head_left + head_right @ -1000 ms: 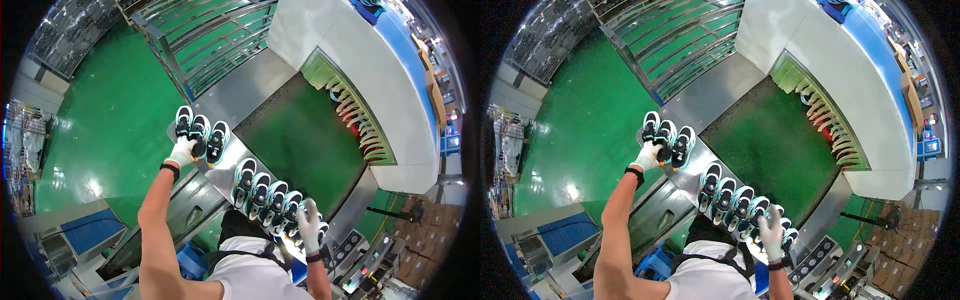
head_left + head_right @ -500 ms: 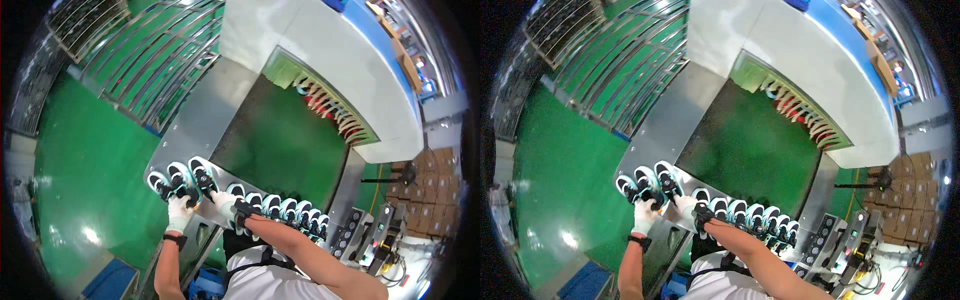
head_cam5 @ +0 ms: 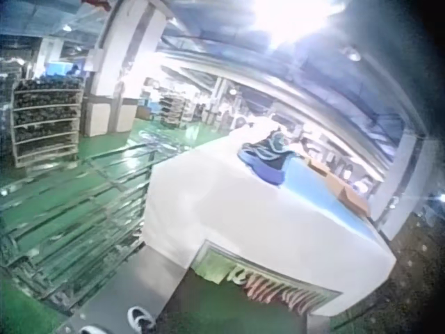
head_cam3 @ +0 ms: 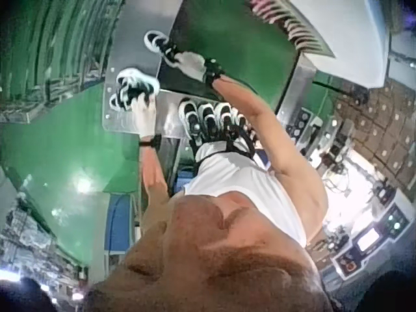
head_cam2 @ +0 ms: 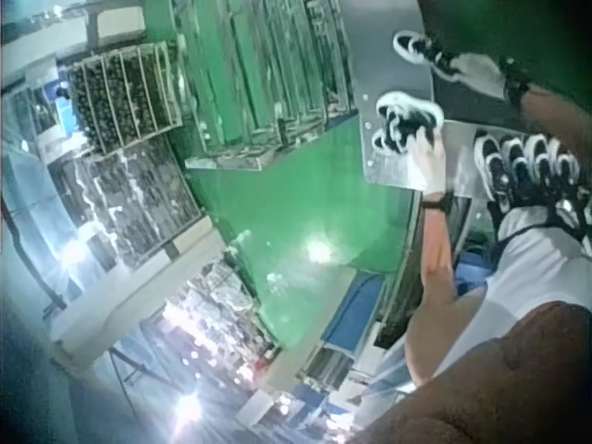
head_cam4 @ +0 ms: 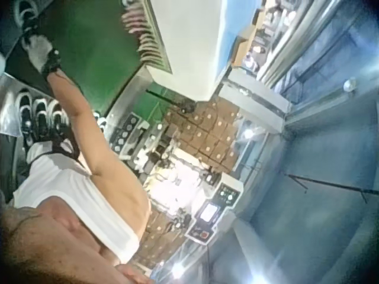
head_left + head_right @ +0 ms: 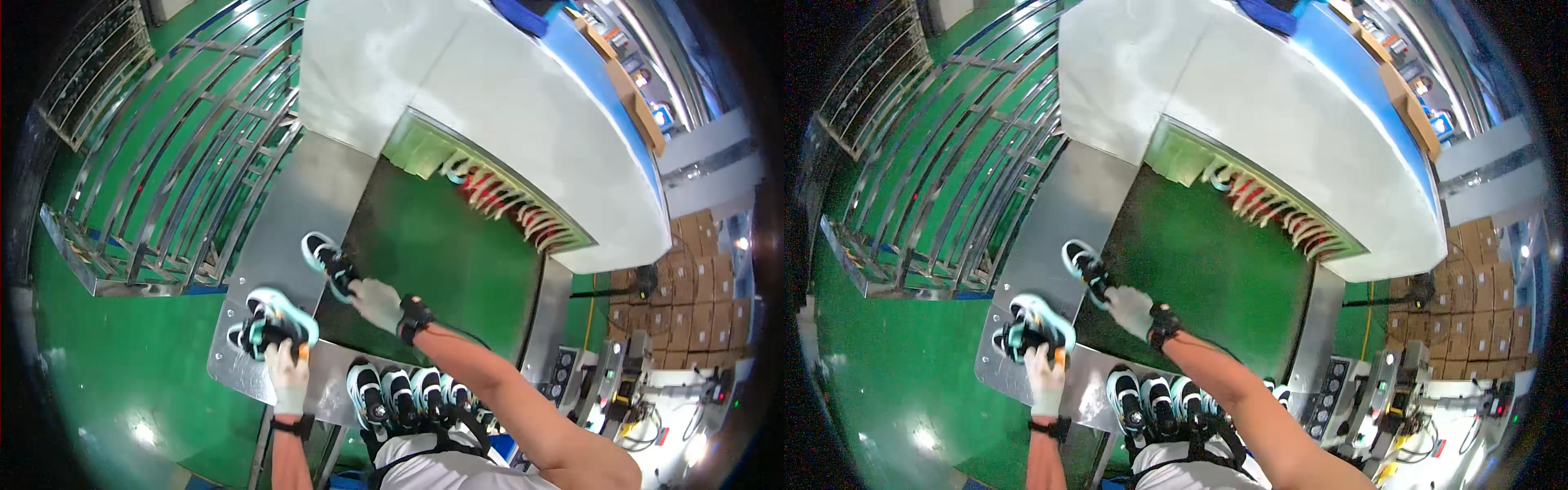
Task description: The person removes shoes from a conveyor belt, places them into a pressing machine, and activates it. After the process, the person removes the shoes from the machine, places them back onto the conveyor belt, and moves a floor fan.
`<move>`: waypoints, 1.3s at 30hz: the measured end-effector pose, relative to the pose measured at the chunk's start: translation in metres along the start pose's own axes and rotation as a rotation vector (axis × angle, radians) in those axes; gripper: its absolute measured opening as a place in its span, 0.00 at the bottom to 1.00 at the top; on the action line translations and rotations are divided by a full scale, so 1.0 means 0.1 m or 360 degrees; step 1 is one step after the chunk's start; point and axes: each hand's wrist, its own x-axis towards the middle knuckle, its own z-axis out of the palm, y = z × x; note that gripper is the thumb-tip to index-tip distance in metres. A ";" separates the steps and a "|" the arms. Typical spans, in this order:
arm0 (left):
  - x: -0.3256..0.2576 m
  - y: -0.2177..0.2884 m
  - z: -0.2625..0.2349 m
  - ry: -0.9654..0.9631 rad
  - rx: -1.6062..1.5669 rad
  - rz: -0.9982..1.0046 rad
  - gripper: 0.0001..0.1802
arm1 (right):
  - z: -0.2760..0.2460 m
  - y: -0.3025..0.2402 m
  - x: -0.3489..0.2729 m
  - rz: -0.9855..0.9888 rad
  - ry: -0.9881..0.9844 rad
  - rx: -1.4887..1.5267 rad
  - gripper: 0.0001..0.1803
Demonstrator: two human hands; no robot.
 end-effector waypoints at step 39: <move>0.38 0.84 0.66 -0.0569 -0.0059 0.0428 0.28 | -0.09 3.08 -4.38 0.1650 0.1804 0.0737 0.23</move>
